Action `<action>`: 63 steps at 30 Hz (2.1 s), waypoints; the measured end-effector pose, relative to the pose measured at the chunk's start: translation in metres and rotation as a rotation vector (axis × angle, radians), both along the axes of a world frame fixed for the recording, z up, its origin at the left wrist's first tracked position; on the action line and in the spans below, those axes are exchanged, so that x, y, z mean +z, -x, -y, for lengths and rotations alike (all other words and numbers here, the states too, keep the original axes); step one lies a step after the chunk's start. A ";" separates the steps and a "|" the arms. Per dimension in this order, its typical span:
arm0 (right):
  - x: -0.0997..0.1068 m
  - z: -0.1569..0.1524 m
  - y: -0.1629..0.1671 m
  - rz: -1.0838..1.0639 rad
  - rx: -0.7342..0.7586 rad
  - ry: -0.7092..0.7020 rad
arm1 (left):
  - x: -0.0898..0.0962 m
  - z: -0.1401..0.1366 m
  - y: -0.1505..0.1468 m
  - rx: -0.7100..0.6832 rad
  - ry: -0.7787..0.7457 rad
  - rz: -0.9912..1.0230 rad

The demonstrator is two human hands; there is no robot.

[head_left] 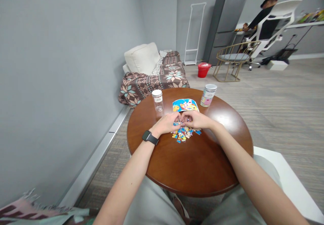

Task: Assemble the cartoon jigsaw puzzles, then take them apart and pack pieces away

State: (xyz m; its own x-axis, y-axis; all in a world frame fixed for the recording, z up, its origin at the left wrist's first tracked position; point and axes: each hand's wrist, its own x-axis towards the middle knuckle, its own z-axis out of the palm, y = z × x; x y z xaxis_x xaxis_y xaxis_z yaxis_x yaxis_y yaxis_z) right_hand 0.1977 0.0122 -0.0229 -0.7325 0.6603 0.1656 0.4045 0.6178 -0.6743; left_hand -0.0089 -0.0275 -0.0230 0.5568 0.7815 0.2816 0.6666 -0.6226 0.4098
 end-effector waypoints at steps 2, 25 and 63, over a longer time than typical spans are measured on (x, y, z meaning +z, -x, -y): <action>0.000 0.000 0.000 0.014 -0.017 -0.028 | -0.001 -0.001 0.000 0.002 -0.004 0.001; -0.004 -0.003 -0.002 0.034 -0.023 -0.094 | -0.003 -0.003 0.002 -0.005 -0.094 0.048; 0.002 -0.005 -0.005 -0.020 -0.057 0.029 | 0.000 -0.002 0.003 0.007 -0.112 0.066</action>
State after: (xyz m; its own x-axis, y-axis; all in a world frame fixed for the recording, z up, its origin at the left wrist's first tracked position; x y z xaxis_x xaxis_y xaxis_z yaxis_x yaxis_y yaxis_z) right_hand 0.2027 0.0167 -0.0211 -0.6906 0.7053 0.1602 0.4245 0.5746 -0.6997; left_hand -0.0118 -0.0254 -0.0230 0.5288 0.7467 0.4035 0.6449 -0.6626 0.3809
